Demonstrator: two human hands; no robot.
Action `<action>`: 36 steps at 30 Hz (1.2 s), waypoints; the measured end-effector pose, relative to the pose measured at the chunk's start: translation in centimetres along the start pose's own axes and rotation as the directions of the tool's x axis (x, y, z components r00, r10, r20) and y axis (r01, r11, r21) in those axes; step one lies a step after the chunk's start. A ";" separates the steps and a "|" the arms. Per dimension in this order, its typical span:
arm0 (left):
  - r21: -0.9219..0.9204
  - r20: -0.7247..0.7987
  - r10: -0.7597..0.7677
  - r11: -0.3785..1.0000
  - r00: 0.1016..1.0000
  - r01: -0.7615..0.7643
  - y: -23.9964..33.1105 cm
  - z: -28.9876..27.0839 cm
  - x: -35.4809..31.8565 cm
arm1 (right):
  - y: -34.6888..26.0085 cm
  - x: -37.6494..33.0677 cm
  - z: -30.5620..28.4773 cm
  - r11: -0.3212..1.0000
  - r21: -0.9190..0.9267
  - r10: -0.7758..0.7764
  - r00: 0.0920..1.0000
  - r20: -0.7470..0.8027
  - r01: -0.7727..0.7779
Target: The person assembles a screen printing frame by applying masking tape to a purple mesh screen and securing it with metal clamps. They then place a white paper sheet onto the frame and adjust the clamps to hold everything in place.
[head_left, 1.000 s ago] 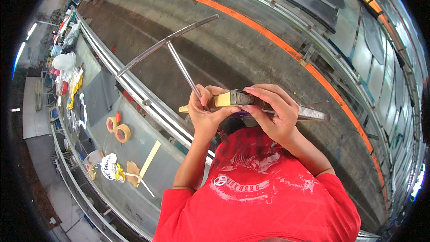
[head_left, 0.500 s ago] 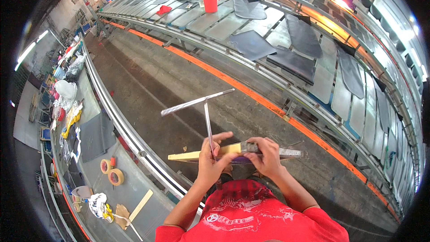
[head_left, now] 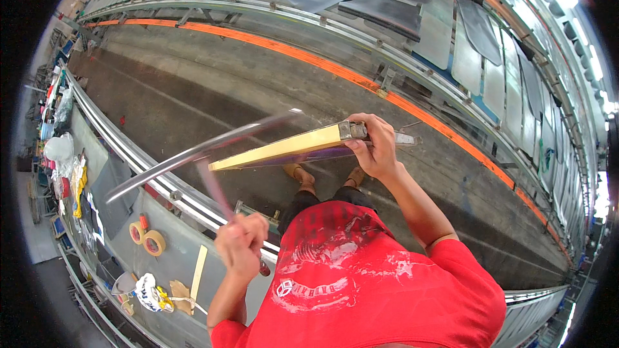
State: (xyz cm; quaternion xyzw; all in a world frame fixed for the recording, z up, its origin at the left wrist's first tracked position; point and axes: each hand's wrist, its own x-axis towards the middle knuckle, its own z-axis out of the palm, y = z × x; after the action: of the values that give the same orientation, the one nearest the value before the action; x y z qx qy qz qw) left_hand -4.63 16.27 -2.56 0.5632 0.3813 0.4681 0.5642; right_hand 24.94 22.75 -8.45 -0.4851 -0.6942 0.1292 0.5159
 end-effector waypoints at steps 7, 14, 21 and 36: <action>0.417 0.072 -0.116 0.906 0.991 0.076 0.6 0.1 -0.1 | 0.0 0.1 -0.7 0.999 -0.049 -0.003 0.998 0.055 0.006; 0.488 0.000 -0.306 0.831 0.952 0.267 1.1 1.5 0.2 | -0.1 -0.2 -1.3 0.989 -0.133 0.074 0.990 0.120 -0.058; 0.438 0.312 -0.414 0.861 0.855 0.257 1.2 1.0 0.2 | 0.2 -0.3 -1.3 0.993 -0.109 -0.032 0.990 0.138 0.047; 0.534 0.255 0.085 0.818 0.963 -0.213 1.7 1.7 -0.2 | 0.3 -0.4 -1.9 0.993 -0.084 -0.071 0.992 0.104 0.080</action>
State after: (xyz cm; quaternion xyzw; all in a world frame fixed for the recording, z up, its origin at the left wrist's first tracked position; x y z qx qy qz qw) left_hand -3.24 15.47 -0.80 0.7794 0.3905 0.3144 0.3758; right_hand 26.68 21.96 -8.07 -0.4735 -0.7422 0.1035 0.4628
